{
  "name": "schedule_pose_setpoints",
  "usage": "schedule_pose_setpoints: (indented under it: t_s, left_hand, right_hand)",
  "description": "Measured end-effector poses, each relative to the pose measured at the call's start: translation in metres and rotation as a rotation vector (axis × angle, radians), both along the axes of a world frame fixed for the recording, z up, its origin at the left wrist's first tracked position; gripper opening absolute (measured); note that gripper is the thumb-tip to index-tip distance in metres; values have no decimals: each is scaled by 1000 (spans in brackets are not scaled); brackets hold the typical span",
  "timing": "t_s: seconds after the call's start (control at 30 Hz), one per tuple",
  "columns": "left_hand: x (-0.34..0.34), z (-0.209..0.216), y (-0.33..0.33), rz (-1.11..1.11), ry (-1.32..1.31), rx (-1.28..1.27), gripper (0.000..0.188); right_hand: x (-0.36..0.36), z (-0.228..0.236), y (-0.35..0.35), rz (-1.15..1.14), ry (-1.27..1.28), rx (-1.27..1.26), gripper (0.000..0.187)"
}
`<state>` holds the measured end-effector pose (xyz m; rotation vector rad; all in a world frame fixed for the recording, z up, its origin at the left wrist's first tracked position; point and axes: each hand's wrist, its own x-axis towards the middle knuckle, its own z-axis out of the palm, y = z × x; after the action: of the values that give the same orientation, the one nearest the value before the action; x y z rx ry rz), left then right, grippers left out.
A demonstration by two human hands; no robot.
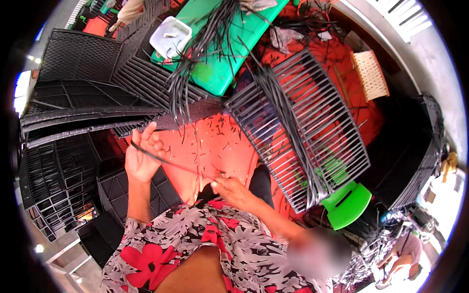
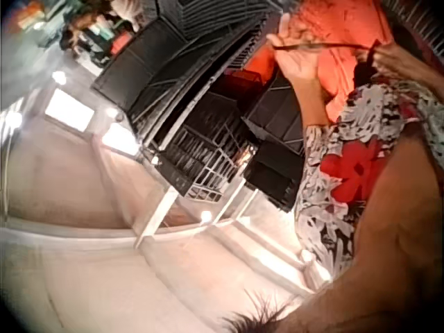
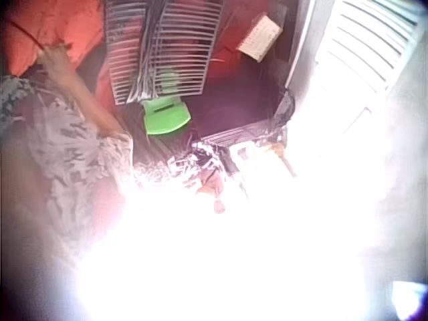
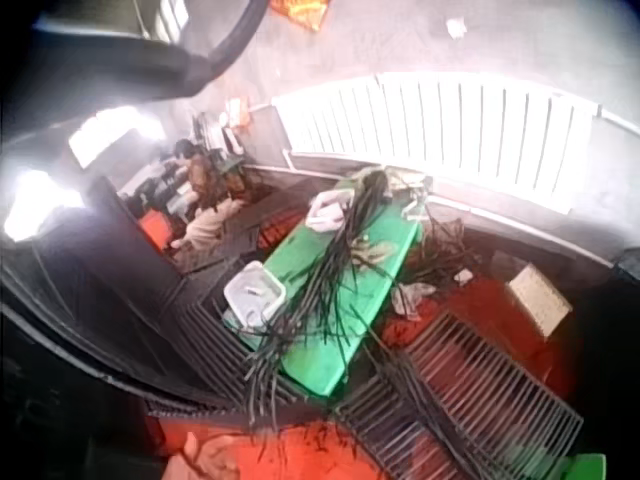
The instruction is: The person walks through a workshop and picks up a bundle of black plastic strips from a green table. They then hold the strips in both hands and repeatedly separate, align, and inspect them.
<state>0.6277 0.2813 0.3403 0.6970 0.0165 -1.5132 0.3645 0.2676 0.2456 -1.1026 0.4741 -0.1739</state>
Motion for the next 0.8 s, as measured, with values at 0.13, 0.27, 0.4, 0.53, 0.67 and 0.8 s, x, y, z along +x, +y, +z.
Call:
schedule_pose_setpoints:
  t_s: [0.13,0.27,0.4,0.53,0.67,0.8]
  left_hand:
    - [-11,40,-39,174,-175,36,50]
    - [34,24,-65,-11,24,-194,50]
    - [64,0,-108,50,-120,-96,49]
    - [87,-61,-166,-34,-793,423,27]
    - [126,-154,-242,-233,-1133,426,14]
    - [180,-240,-332,-138,-1726,265,22]
  right_hand:
    - [-13,23,-25,-41,63,133,40]
    - [-20,28,-24,-5,172,53,40]
    - [-39,-8,-16,-363,326,111,35]
    - [-48,-1,-36,-966,256,435,33]
    - [-22,-13,-13,-1058,455,571,35]
    - [21,-18,-4,-1019,570,569,33]
